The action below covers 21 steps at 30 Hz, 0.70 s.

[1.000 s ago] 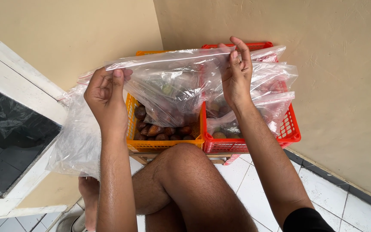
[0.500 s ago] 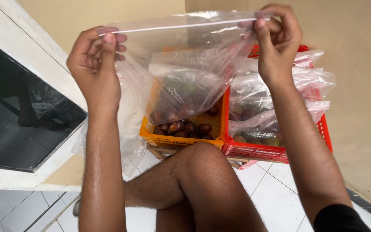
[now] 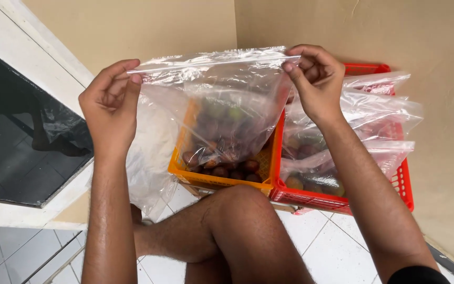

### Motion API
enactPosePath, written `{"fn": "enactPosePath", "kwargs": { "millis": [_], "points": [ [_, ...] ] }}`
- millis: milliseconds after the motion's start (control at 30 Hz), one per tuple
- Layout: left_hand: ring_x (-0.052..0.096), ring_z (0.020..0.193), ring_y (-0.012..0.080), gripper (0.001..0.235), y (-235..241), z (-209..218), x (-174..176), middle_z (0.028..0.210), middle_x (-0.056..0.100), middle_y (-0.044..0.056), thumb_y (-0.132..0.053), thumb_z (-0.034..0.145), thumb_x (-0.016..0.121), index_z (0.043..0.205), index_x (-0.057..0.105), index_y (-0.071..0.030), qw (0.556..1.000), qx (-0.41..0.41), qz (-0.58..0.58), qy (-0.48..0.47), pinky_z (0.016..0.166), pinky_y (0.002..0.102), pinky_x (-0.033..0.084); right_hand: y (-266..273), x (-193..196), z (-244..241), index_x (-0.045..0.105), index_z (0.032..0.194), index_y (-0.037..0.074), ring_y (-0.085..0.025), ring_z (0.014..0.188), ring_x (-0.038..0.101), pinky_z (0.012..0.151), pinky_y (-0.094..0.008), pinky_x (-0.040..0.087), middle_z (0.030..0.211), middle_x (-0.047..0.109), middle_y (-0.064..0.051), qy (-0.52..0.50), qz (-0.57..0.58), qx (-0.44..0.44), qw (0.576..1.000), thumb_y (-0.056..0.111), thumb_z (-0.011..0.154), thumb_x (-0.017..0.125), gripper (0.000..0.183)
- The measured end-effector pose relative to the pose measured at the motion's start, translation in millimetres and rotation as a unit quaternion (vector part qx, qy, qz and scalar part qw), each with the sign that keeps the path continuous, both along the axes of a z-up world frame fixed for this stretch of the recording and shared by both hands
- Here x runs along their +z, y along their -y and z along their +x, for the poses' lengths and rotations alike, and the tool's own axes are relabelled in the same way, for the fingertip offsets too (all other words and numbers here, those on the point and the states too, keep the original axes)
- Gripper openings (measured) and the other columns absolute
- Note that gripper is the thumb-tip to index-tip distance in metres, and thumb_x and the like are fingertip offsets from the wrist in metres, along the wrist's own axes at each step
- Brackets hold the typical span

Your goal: The person sits on the floor and packs brown, round fruits from an orange crate into clear ziplock bags. They place the filled bags into a red crate and continue filling additional bags with the same fruit.

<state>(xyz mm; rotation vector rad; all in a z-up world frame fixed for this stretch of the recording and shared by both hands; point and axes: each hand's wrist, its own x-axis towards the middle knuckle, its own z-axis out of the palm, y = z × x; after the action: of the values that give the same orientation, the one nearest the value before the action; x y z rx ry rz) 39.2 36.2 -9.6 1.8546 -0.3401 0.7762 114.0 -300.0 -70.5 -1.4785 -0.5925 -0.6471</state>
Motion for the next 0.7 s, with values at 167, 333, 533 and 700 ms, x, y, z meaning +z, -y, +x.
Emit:
{"fn": "enactPosePath", "kwargs": {
  "millis": [167, 333, 533, 700],
  "points": [
    [0.071, 0.099, 0.0191, 0.018, -3.5, -8.7, 7.8, 0.111, 0.072, 0.011, 0.001, 0.103, 0.079, 0.119, 0.071, -0.002, 0.991, 0.015, 0.114, 0.063, 0.11, 0.039, 0.052, 8.5, 1.8, 5.9, 0.069, 0.123, 0.001, -0.014, 0.089, 0.053, 0.082, -0.024, 0.048, 0.098, 0.061, -0.006, 0.037, -0.073, -0.027, 0.996, 0.005, 0.095, 0.084, 0.031],
    [0.067, 0.097, 0.0223, 0.005, -6.3, -7.1, 8.7, 0.101, 0.071, 0.009, 0.0, 0.109, 0.074, 0.105, 0.077, -0.003, 0.962, 0.061, 0.235, 0.128, 0.113, 0.042, 0.044, 8.7, 0.8, 10.1, 0.071, 0.112, -0.001, -0.023, 0.097, 0.062, 0.087, -0.033, 0.052, 0.107, 0.067, -0.013, 0.123, -0.157, -0.087, 0.976, 0.003, 0.105, 0.073, 0.008],
    [0.069, 0.104, 0.0176, 0.014, -1.8, -1.5, 4.7, 0.101, 0.073, 0.002, -0.015, 0.113, 0.061, 0.103, 0.068, -0.008, 0.98, 0.076, 0.185, 0.013, 0.067, 0.028, 0.046, 5.8, 1.5, 6.3, 0.064, 0.104, -0.001, -0.024, 0.102, 0.056, 0.086, -0.035, 0.047, 0.112, 0.054, -0.012, 0.117, -0.162, -0.086, 0.976, 0.012, 0.111, 0.059, 0.016],
    [0.068, 0.085, 0.0121, 0.011, 0.9, 3.0, 2.3, 0.083, 0.067, 0.005, -0.022, 0.109, 0.059, 0.119, 0.057, -0.017, 0.994, -0.031, -0.03, -0.105, 0.1, 0.025, 0.049, 4.6, 0.2, 5.2, 0.052, 0.121, 0.016, -0.007, 0.076, 0.046, 0.075, -0.023, 0.036, 0.075, 0.05, 0.005, -0.084, -0.025, 0.072, 0.994, 0.023, 0.111, 0.058, 0.014]
  ]
}}
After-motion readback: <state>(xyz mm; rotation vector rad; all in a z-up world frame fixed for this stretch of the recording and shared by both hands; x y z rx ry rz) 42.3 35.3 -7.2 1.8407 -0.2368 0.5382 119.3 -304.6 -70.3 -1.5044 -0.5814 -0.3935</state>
